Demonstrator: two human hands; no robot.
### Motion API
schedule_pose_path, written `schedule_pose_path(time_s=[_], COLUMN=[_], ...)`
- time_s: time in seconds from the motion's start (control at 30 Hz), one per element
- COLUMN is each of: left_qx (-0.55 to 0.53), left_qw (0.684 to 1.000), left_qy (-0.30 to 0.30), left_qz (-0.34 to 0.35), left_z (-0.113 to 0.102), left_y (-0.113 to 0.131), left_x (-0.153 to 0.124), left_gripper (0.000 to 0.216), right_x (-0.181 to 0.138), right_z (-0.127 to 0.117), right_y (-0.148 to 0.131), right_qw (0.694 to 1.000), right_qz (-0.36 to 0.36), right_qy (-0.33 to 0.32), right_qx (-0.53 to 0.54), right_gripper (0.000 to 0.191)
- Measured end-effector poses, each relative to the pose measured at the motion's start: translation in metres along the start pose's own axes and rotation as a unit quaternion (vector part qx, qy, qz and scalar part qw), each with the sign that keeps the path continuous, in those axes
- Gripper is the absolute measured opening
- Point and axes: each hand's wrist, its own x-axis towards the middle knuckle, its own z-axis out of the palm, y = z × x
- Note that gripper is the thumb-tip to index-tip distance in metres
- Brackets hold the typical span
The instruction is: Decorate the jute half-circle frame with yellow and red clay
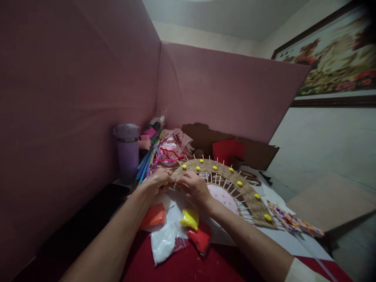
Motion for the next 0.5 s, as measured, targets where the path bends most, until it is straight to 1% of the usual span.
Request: schedule_pose_path(time_s=[0.1,0.23,0.37,0.5], left_qx=[0.001,0.001,0.002,0.003], left_qw=[1.000,1.000,1.000,1.000], left_qy=[-0.001,-0.002,-0.007,-0.009], left_qz=[-0.002,0.001,0.006,0.007], left_z=[0.0002,0.0004,-0.0001,-0.0011], left_y=[0.0014,0.0019,0.0007,-0.0002], left_x=[-0.0013,-0.0016,0.0002,0.0019], left_gripper=[0.021,0.021,0.020,0.017], right_x=[0.0006,-0.0003,-0.0013,0.0008], right_z=[0.0012,-0.0015,-0.0026,0.0009], right_y=[-0.0002,-0.0020,-0.0045,-0.0082], right_qw=[1.000,1.000,0.999,0.997], right_qz=[0.001,0.011,0.032,0.036], right_qy=[0.001,0.004,0.004,0.006], right_qx=[-0.003,0.002,-0.036,-0.063], right_gripper=[0.008,0.017,0.005,0.002])
